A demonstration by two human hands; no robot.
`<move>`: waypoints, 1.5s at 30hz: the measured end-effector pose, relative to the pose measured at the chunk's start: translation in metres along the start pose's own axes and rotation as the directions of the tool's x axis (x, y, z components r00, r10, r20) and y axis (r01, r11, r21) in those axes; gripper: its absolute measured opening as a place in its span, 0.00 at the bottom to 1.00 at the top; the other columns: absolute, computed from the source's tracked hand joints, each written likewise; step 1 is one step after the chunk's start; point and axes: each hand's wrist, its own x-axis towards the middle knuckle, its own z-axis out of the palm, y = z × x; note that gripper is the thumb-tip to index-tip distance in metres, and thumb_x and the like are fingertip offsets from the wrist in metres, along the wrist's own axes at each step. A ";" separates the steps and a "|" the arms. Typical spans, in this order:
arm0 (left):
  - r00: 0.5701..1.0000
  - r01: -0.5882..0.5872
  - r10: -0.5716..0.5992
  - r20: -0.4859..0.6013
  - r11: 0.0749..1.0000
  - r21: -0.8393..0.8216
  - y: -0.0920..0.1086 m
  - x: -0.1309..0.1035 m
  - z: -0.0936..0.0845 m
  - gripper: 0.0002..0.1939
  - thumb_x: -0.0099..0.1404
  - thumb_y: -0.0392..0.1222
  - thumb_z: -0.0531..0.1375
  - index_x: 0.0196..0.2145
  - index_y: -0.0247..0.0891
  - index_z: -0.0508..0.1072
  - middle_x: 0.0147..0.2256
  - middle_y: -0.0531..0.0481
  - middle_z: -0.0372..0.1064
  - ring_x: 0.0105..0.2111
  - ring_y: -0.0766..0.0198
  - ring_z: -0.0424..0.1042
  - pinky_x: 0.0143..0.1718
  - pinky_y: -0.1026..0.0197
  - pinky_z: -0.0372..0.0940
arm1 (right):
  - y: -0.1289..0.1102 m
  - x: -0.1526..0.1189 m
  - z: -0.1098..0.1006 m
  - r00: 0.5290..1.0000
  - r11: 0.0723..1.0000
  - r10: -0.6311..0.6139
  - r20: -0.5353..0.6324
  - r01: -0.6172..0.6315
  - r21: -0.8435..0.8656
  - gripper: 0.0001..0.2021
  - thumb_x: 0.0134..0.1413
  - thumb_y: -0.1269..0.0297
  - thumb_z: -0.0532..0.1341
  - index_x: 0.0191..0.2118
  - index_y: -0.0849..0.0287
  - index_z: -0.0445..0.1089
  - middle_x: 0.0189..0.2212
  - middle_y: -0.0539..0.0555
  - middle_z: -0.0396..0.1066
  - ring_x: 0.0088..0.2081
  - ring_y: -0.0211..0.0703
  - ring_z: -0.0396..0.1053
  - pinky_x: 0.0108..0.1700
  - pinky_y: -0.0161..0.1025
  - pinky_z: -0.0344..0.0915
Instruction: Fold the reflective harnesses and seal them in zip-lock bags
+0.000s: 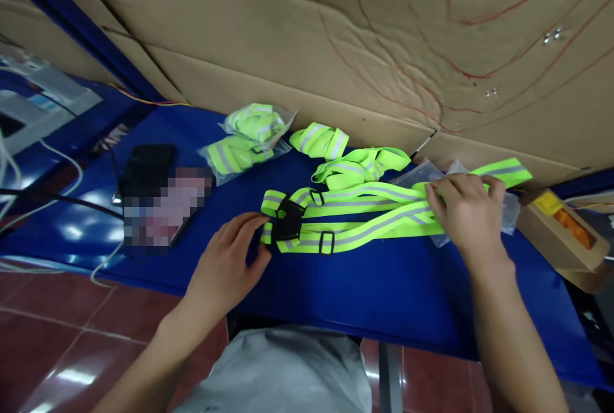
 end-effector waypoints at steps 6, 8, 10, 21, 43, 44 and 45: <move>0.969 -0.008 0.006 -0.246 1.000 -0.009 0.041 0.010 -0.004 0.17 0.70 0.31 0.56 0.55 0.40 0.69 0.50 0.41 0.75 0.49 0.51 0.75 0.50 0.49 0.71 | -0.103 -0.005 -0.033 0.991 0.918 -0.134 0.018 0.118 0.378 0.13 0.68 0.66 0.61 0.56 0.56 0.74 0.52 0.61 0.79 0.54 0.55 0.74 0.56 0.53 0.62; 0.986 0.042 -0.028 -0.161 0.996 0.084 0.049 0.025 0.003 0.16 0.72 0.41 0.59 0.56 0.37 0.69 0.50 0.39 0.75 0.46 0.46 0.75 0.45 0.47 0.71 | -0.139 -0.009 -0.036 0.953 0.817 -0.297 0.066 0.217 0.535 0.15 0.70 0.63 0.61 0.59 0.56 0.73 0.57 0.62 0.76 0.59 0.56 0.73 0.60 0.53 0.64; 0.990 0.142 -0.135 -0.046 0.966 0.216 0.048 0.038 0.014 0.22 0.72 0.51 0.60 0.55 0.33 0.70 0.51 0.33 0.74 0.48 0.39 0.74 0.43 0.45 0.69 | -0.165 -0.016 -0.033 0.928 0.753 -0.365 0.081 0.243 0.611 0.17 0.71 0.60 0.61 0.60 0.57 0.72 0.57 0.61 0.77 0.57 0.56 0.74 0.59 0.53 0.67; 0.998 0.060 -0.054 0.029 0.943 -0.327 0.055 0.009 0.012 0.13 0.68 0.35 0.62 0.48 0.43 0.66 0.49 0.48 0.75 0.54 0.52 0.70 0.57 0.47 0.59 | -0.179 -0.029 -0.040 0.982 0.799 -0.174 -0.078 0.187 0.572 0.41 0.66 0.60 0.66 0.77 0.52 0.47 0.62 0.64 0.74 0.62 0.61 0.71 0.65 0.57 0.59; 0.952 -0.277 0.257 -0.165 0.954 -0.113 0.092 0.009 0.037 0.12 0.65 0.34 0.63 0.45 0.40 0.69 0.43 0.52 0.81 0.45 0.57 0.77 0.61 0.45 0.54 | -0.186 -0.033 -0.033 0.941 0.872 -0.284 0.184 0.174 0.457 0.27 0.73 0.71 0.52 0.73 0.62 0.57 0.50 0.61 0.74 0.44 0.51 0.68 0.45 0.49 0.57; 0.947 -0.290 0.270 -0.175 0.952 -0.095 0.091 0.009 0.038 0.10 0.65 0.33 0.63 0.44 0.40 0.69 0.42 0.52 0.81 0.45 0.58 0.78 0.60 0.46 0.55 | -0.186 -0.032 -0.034 0.939 0.874 -0.288 0.188 0.177 0.453 0.27 0.72 0.71 0.53 0.74 0.62 0.57 0.50 0.61 0.74 0.44 0.51 0.68 0.45 0.49 0.56; 0.943 -0.298 0.280 -0.181 0.951 -0.082 0.090 0.009 0.040 0.09 0.65 0.33 0.63 0.42 0.40 0.69 0.41 0.52 0.81 0.44 0.58 0.78 0.59 0.46 0.56 | -0.185 -0.032 -0.034 0.937 0.876 -0.291 0.193 0.179 0.448 0.27 0.72 0.72 0.53 0.74 0.62 0.57 0.50 0.60 0.74 0.43 0.51 0.67 0.45 0.50 0.56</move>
